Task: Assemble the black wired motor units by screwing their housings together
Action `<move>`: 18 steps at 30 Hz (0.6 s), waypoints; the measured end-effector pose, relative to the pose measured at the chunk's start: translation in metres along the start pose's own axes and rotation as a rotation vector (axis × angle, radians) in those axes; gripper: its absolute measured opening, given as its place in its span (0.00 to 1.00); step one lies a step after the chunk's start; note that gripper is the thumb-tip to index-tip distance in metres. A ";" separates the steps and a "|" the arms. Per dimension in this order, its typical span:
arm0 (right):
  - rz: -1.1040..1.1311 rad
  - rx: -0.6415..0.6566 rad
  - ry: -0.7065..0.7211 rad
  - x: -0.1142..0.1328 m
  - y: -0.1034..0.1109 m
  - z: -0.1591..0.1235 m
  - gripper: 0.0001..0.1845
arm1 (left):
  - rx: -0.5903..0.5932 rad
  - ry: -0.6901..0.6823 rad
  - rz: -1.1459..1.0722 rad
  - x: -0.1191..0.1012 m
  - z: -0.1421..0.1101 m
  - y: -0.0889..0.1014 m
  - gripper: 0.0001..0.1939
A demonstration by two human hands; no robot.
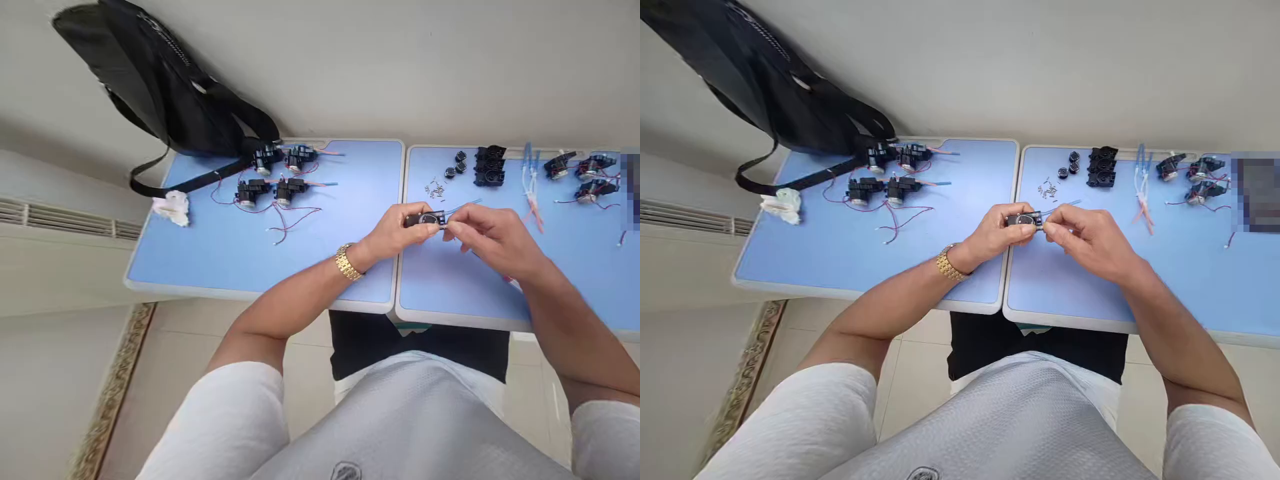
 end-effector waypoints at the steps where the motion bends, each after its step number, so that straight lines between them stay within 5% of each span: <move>1: -0.044 -0.090 0.004 0.000 0.007 -0.001 0.23 | 0.003 -0.003 -0.003 0.001 0.000 0.000 0.26; 4: -0.188 -0.378 0.111 0.006 0.025 -0.006 0.22 | 0.009 0.009 -0.013 0.004 0.001 0.000 0.26; 7: -0.357 -0.710 0.373 0.022 0.037 -0.016 0.13 | 0.016 0.055 -0.024 0.005 0.001 -0.001 0.25; 9: -0.439 -0.687 0.545 0.030 0.029 -0.016 0.03 | 0.010 0.085 -0.006 0.005 0.000 -0.002 0.24; 14: -0.584 -0.369 0.688 0.029 -0.001 -0.008 0.14 | -0.001 0.100 0.033 0.001 -0.002 -0.005 0.22; 18: -0.566 -0.340 0.697 0.025 -0.008 -0.007 0.14 | 0.035 0.100 -0.008 -0.001 -0.002 -0.007 0.23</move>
Point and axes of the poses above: each hand's wrist, its own z-axis towards the middle knuckle, its own y-axis out of the back of the hand, x = y × z, the point moved 6 cm from there along z, towards the middle knuckle, and after that the axes turned 5 degrees about -z, right-handed, at the moved point
